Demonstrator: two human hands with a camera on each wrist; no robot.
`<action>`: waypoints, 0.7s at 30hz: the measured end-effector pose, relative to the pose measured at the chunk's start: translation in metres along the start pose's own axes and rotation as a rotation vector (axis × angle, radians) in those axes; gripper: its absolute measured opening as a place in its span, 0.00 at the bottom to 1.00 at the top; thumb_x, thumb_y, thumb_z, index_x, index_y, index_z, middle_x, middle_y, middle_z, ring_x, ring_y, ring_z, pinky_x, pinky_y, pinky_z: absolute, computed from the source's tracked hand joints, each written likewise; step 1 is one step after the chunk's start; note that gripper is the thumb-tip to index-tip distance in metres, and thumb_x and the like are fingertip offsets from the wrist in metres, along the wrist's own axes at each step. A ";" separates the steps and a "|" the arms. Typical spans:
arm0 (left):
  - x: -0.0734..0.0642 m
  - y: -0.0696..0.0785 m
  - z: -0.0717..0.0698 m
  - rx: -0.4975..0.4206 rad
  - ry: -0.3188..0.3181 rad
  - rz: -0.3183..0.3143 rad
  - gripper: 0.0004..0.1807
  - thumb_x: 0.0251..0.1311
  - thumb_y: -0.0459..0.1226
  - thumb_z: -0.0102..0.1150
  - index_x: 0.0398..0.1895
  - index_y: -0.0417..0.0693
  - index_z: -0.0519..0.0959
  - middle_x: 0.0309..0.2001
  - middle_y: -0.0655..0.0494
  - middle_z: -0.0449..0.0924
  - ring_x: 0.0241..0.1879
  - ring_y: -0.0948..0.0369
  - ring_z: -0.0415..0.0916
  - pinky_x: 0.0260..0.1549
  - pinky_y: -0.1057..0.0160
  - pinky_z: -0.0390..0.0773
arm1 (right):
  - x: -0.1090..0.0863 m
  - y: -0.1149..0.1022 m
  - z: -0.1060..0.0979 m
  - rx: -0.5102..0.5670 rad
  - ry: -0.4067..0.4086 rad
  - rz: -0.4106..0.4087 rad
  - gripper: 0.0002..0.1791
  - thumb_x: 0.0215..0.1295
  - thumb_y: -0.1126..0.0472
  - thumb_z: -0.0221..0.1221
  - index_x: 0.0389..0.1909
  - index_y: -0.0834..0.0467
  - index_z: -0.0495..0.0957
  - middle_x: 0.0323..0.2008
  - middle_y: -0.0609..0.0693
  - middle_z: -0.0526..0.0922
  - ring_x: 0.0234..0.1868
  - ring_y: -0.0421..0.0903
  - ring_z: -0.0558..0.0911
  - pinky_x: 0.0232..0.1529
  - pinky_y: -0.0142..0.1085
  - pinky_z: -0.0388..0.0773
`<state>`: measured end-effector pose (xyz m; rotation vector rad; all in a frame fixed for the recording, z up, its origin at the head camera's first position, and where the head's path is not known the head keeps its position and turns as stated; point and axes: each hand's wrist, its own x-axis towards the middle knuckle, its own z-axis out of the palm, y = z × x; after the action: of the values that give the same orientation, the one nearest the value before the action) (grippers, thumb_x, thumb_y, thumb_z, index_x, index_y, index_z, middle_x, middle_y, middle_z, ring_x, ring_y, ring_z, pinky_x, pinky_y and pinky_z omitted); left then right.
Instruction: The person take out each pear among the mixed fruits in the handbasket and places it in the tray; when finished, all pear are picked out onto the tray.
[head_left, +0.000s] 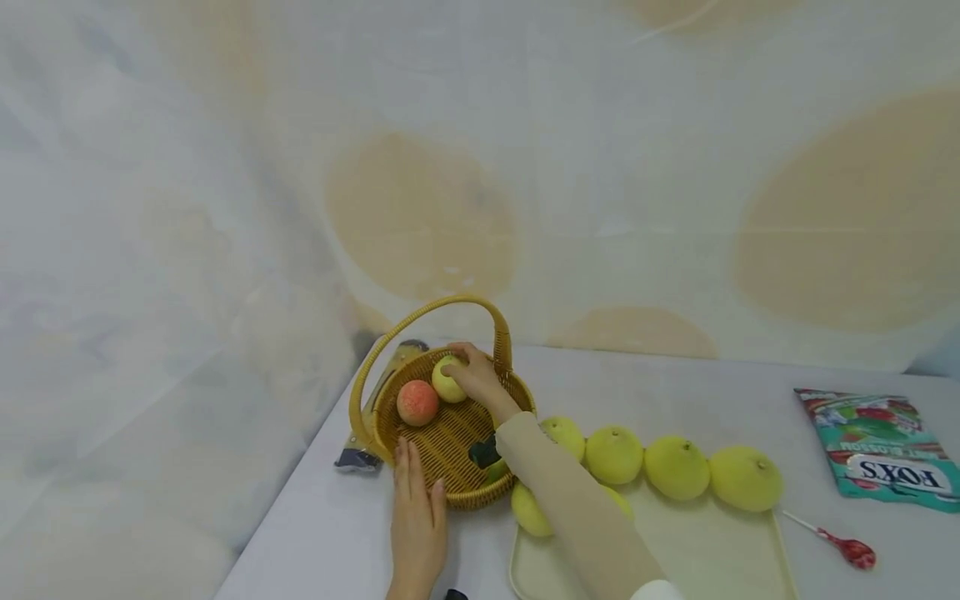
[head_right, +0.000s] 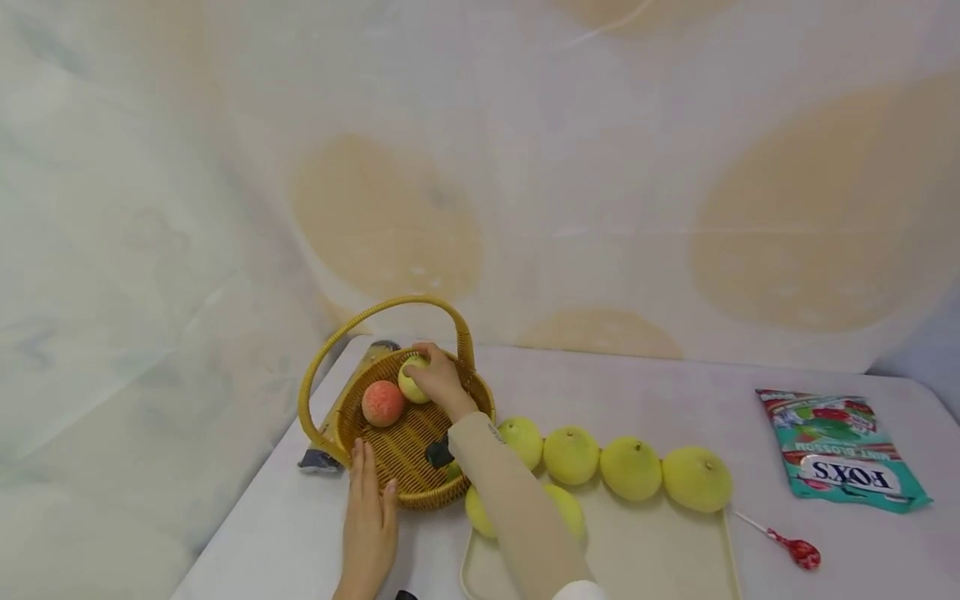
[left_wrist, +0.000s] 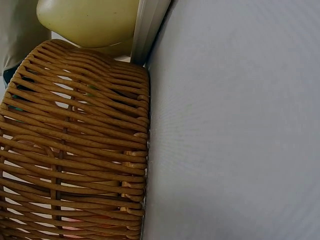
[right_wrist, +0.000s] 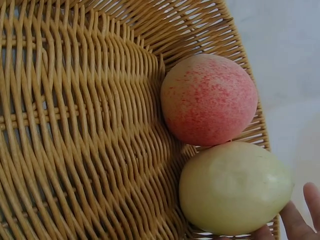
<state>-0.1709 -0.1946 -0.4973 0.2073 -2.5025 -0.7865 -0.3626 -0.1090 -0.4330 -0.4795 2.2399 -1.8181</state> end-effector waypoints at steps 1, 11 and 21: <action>0.000 0.000 -0.001 0.001 0.001 0.004 0.34 0.71 0.36 0.49 0.75 0.35 0.51 0.77 0.40 0.46 0.74 0.40 0.49 0.68 0.41 0.57 | 0.000 0.001 0.001 -0.001 0.001 -0.001 0.27 0.71 0.58 0.53 0.69 0.58 0.64 0.69 0.57 0.66 0.71 0.57 0.65 0.67 0.53 0.65; -0.003 -0.001 -0.003 0.003 -0.012 0.001 0.36 0.71 0.37 0.49 0.76 0.40 0.48 0.77 0.40 0.47 0.74 0.41 0.48 0.66 0.39 0.59 | -0.004 0.006 0.007 -0.037 -0.048 0.024 0.29 0.67 0.59 0.57 0.69 0.55 0.65 0.69 0.55 0.67 0.68 0.57 0.68 0.63 0.52 0.70; -0.002 -0.001 -0.004 0.009 0.004 0.027 0.36 0.70 0.36 0.49 0.77 0.40 0.48 0.77 0.41 0.48 0.74 0.42 0.50 0.65 0.40 0.61 | -0.004 0.008 0.010 -0.137 -0.088 -0.018 0.33 0.60 0.67 0.64 0.67 0.57 0.67 0.67 0.57 0.69 0.62 0.59 0.73 0.55 0.51 0.76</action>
<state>-0.1667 -0.1967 -0.4957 0.1770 -2.5006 -0.7634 -0.3559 -0.1151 -0.4435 -0.5938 2.3166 -1.6254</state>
